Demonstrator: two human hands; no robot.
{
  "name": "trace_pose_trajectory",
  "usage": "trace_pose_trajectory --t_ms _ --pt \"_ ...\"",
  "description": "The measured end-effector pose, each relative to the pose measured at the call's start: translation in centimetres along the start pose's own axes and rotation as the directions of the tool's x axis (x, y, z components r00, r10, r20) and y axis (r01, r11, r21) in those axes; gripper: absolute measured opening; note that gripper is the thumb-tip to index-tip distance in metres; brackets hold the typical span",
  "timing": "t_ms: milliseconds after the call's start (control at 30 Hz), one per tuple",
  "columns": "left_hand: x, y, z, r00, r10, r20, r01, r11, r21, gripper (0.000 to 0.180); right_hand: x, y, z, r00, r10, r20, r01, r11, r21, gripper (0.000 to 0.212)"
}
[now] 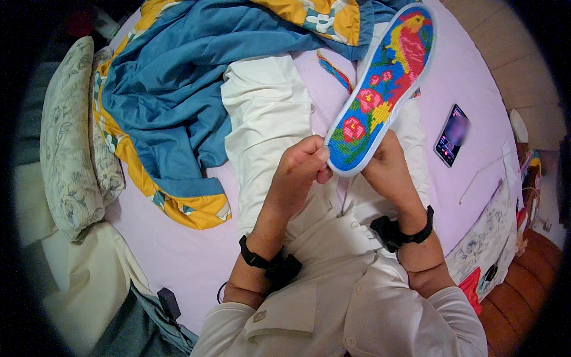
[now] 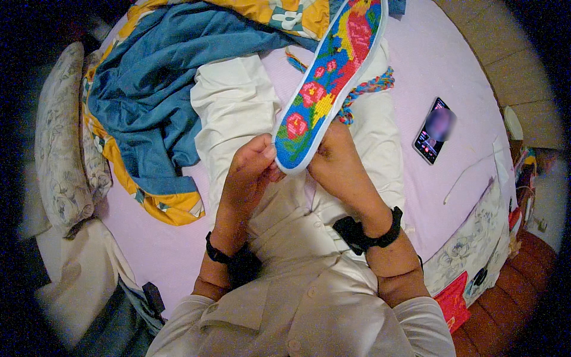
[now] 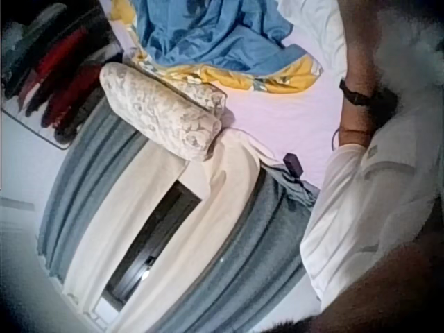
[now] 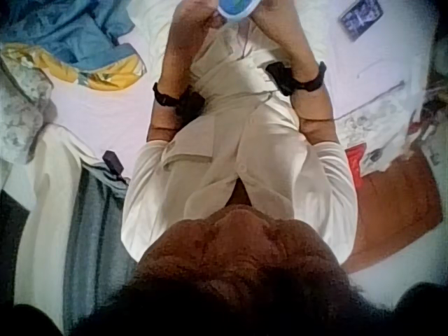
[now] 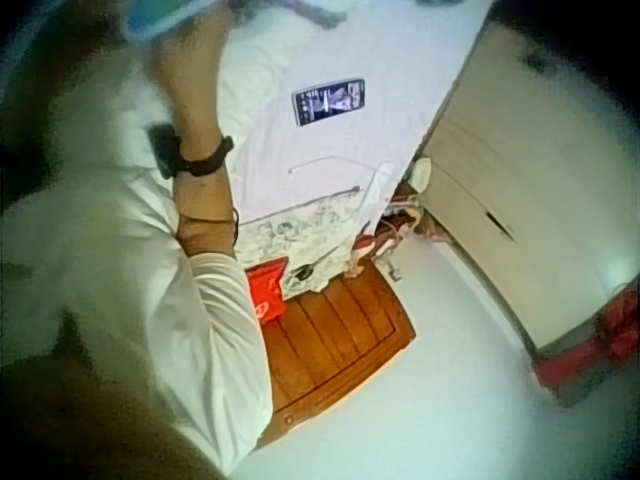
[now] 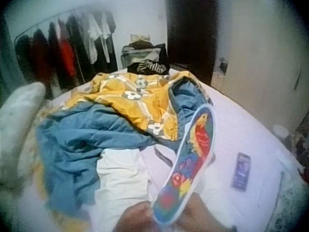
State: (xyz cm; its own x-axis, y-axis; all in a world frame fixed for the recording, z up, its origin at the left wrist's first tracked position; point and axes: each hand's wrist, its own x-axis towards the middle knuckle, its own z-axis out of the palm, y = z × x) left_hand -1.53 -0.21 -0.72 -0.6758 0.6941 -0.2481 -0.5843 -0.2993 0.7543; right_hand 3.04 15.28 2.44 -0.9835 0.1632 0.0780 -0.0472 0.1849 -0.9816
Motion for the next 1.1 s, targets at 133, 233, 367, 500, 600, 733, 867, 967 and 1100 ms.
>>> trace_pose_trajectory --t_ms 133,233,367,500,600,733,867,967,1100 --pt "0.1 -0.1 0.1 0.998 0.053 -0.043 -0.047 0.989 0.142 0.017 0.1 0.1 0.3 0.99 0.135 -0.035 -0.131 0.987 0.09 0.016" --pt "0.2 -0.2 0.0 0.994 0.092 -0.064 -0.079 0.979 0.186 0.017 0.2 1.5 0.2 0.987 0.161 -0.023 -0.157 0.979 0.127 0.018" --pt "0.2 -0.3 -0.1 0.984 0.149 -0.098 -0.125 0.968 0.219 0.017 0.5 1.5 0.7 0.973 0.216 -0.079 -0.18 0.929 0.324 0.021" --pt "0.1 -0.5 -0.4 0.967 0.206 -0.148 -0.157 0.945 0.287 0.017 0.5 0.2 -0.1 0.894 -0.19 -0.405 0.007 0.911 -0.413 0.02" --pt "0.0 -0.4 -0.5 0.962 0.225 -0.154 -0.16 0.924 0.349 0.016 0.5 -0.7 -0.1 0.833 -0.533 -0.151 0.314 0.678 -0.665 0.025" --pt "-0.1 -0.5 -0.3 0.972 0.212 -0.104 -0.165 0.923 0.347 0.016 0.3 -0.1 1.7 0.876 -0.474 0.089 0.443 0.718 -0.537 0.029" --pt "-0.2 -0.3 -0.1 0.975 0.204 -0.092 -0.16 0.924 0.348 0.017 0.8 0.4 1.9 0.86 -0.5 0.101 0.475 0.713 -0.517 0.022" --pt "-0.2 -0.4 -0.1 0.973 0.204 -0.106 -0.156 0.924 0.35 0.017 0.7 1.1 1.9 0.88 -0.469 0.079 0.441 0.741 -0.507 0.021" --pt "-0.1 -0.5 0.0 0.974 0.2 -0.11 -0.15 0.924 0.353 0.017 0.7 1.4 1.9 0.873 -0.482 0.074 0.447 0.731 -0.516 0.022"
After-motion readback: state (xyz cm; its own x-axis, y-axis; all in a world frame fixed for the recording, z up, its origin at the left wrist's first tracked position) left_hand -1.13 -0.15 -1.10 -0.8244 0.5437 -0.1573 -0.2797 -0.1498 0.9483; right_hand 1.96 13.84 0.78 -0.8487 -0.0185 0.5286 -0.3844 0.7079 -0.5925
